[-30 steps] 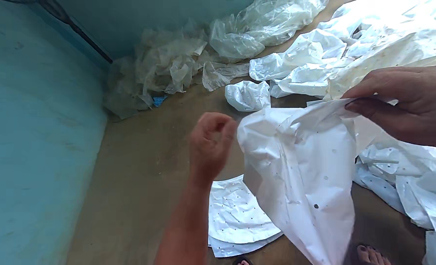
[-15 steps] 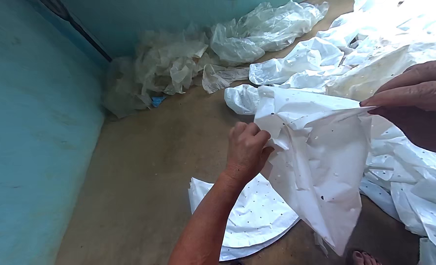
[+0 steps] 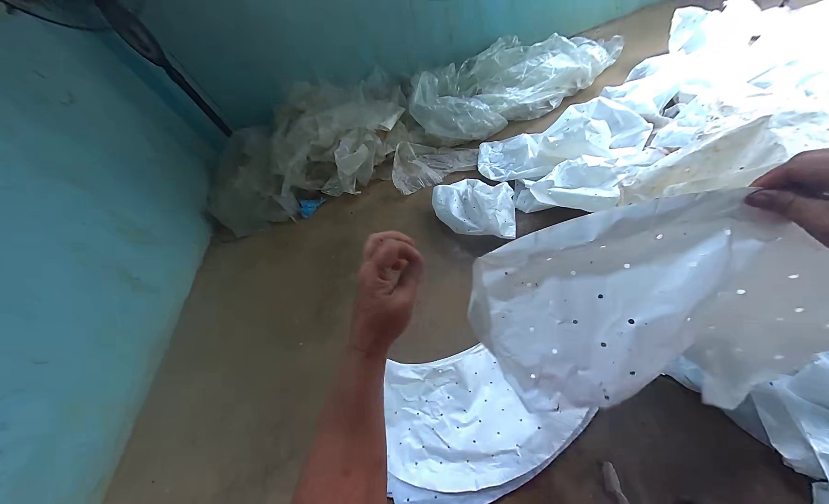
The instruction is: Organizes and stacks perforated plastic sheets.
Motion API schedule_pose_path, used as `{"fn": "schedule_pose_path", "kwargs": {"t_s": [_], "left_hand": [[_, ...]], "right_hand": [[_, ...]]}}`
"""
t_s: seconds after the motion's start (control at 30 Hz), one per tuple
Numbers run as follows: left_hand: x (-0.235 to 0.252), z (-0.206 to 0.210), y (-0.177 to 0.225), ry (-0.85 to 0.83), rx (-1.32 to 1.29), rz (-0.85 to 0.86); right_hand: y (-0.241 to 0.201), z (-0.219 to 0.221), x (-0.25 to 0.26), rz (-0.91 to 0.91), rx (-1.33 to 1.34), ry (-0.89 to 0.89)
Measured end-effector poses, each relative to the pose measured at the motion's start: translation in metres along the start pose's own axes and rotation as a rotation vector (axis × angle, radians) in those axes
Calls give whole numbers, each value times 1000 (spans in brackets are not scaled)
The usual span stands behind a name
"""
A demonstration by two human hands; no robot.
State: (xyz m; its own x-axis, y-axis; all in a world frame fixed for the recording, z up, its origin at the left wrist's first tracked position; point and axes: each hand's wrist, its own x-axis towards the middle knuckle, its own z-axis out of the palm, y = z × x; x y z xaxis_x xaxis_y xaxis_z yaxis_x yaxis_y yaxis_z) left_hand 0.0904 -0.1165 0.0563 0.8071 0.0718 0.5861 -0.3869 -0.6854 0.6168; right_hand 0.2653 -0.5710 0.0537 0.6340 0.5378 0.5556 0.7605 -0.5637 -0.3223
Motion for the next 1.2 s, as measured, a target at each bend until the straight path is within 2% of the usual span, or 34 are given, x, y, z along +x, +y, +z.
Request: {"fn": "schedule_pose_path", "kwargs": {"t_s": [0.1, 0.2, 0.33, 0.4, 0.47, 0.53, 0.6, 0.63, 0.73, 0.83, 0.97, 1.07, 1.13, 1.2], "left_hand": [[2, 10, 10, -116, -23, -38], [3, 45, 14, -241, 14, -11], [7, 79, -8, -313, 138, 28], [5, 72, -22, -346, 196, -8], [5, 55, -26, -342, 142, -132], [6, 42, -21, -233, -14, -240], [9, 42, -1, -131, -123, -182], [10, 48, 13, -118, -153, -112], [15, 78, 58, -141, -174, 87], [16, 89, 82, -211, -103, 158], [18, 65, 78, -284, -142, 75], [15, 73, 88, -188, -264, 110], [17, 81, 96, -137, -328, 170], [21, 69, 93, -115, -266, 174]], "right_hand": [[-14, -1, 6, -68, 2, -7], [-58, 0, 20, -213, -4, -22], [-91, 1, 26, -398, 55, 20], [-97, -9, 22, -308, 18, 28], [-89, -22, 16, -58, -54, 11], [-69, -23, 11, 161, -124, 28], [-64, -19, 11, 288, -125, -39], [-74, -17, 14, 247, -74, -82], [-122, 10, 26, -159, 98, -100], [-152, 49, 26, -328, 168, -80], [-139, 38, 26, -291, 150, -98], [-152, 31, 27, -229, 199, -80], [-165, 31, 28, -254, 231, -11], [-160, 24, 29, -285, 254, 54]]}}
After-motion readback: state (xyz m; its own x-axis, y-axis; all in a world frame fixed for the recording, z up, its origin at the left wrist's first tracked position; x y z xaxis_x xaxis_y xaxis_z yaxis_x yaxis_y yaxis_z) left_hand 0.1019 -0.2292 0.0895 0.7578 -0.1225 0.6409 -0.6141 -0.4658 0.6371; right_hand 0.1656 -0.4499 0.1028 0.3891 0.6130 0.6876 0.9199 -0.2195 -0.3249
